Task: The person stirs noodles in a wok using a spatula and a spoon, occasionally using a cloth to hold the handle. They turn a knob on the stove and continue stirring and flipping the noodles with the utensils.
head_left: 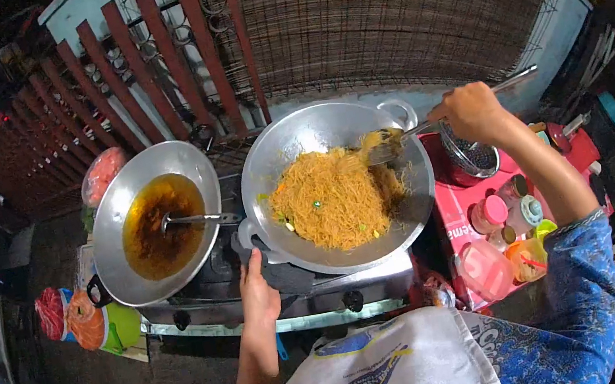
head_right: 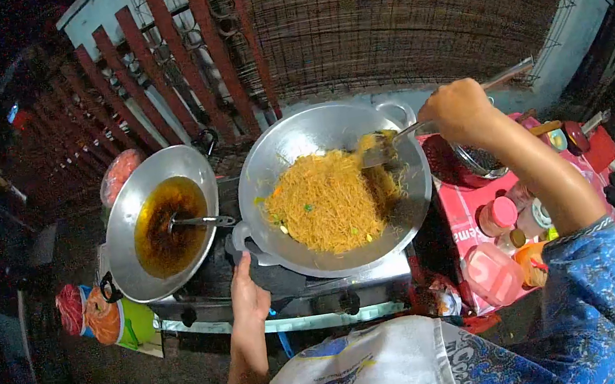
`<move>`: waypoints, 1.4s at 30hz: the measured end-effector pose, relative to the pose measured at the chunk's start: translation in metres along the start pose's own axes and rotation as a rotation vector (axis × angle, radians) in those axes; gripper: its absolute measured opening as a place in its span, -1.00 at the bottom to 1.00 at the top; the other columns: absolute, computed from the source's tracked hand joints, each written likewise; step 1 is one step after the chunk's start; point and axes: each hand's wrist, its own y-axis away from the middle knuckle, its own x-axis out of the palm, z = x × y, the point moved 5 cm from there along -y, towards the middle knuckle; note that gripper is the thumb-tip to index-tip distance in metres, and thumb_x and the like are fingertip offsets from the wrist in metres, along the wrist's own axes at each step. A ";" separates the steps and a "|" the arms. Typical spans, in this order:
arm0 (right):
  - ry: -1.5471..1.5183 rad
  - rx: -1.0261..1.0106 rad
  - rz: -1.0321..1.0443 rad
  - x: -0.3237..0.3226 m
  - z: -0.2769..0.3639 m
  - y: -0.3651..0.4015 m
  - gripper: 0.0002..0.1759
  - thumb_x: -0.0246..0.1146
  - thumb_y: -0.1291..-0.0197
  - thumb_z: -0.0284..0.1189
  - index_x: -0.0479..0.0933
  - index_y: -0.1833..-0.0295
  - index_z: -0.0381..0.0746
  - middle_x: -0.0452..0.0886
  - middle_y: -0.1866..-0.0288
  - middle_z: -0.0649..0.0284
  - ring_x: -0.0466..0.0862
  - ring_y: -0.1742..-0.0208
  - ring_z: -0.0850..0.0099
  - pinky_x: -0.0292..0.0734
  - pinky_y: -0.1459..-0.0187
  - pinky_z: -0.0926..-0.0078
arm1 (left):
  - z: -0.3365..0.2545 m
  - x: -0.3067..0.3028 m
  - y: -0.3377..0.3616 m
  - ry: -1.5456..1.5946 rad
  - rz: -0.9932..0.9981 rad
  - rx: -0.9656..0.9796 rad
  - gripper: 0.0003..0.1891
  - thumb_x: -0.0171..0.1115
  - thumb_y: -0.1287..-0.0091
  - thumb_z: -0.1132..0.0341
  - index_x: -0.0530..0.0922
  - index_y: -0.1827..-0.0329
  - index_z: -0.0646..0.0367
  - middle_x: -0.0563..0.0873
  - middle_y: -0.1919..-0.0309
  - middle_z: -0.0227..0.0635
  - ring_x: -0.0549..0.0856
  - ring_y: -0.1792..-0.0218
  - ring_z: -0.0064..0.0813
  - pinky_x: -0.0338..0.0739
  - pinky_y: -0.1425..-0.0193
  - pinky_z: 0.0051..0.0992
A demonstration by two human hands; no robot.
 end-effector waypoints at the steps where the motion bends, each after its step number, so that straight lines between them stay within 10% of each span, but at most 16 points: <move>1: 0.092 -0.004 0.047 0.002 -0.003 -0.005 -0.70 0.14 0.02 -0.39 0.62 0.16 0.17 0.61 0.44 0.24 0.64 0.38 0.24 0.52 0.38 0.33 | 0.003 -0.003 -0.004 -0.006 -0.004 -0.010 -0.30 0.19 -0.24 0.17 0.07 -0.34 0.24 0.21 -0.30 -0.23 0.16 -0.32 -0.34 -0.07 -0.39 -0.23; 7: 0.208 -0.064 0.158 0.065 0.017 -0.032 -0.91 0.18 0.04 -0.32 0.59 0.40 0.07 0.61 0.49 0.28 0.66 0.39 0.32 0.52 0.42 0.32 | -0.006 0.009 -0.002 -0.175 0.043 0.090 -0.41 0.03 -0.34 0.24 0.05 -0.36 0.20 0.23 -0.31 -0.28 0.20 -0.29 -0.39 0.00 -0.36 -0.39; 12: -0.649 0.161 0.181 0.139 0.086 -0.042 -0.80 0.21 -0.05 -0.23 0.62 0.17 0.12 0.65 0.28 0.19 0.64 0.24 0.22 0.52 0.19 0.29 | -0.003 0.012 -0.004 -0.182 0.057 0.122 -0.43 0.00 -0.35 0.24 0.04 -0.36 0.19 0.23 -0.30 -0.28 0.22 -0.28 -0.39 0.01 -0.36 -0.42; 17: -0.888 0.250 0.222 0.147 0.076 -0.041 -0.76 0.26 0.00 -0.17 0.62 0.16 0.10 0.65 0.26 0.22 0.64 0.23 0.25 0.52 0.18 0.33 | 0.003 0.003 -0.013 -0.176 0.099 0.142 -0.41 0.01 -0.35 0.23 0.03 -0.36 0.20 0.22 -0.31 -0.25 0.21 -0.29 -0.38 0.00 -0.37 -0.41; 42: -0.128 0.055 -0.334 -0.039 0.051 -0.022 -0.83 0.17 0.10 -0.40 0.63 0.35 0.01 0.56 0.50 0.22 0.60 0.47 0.25 0.50 0.44 0.28 | -0.007 -0.007 -0.012 0.125 0.169 -0.097 -0.34 0.05 -0.31 0.04 0.12 -0.32 0.33 0.28 -0.27 -0.25 0.25 -0.26 -0.42 0.02 -0.35 -0.47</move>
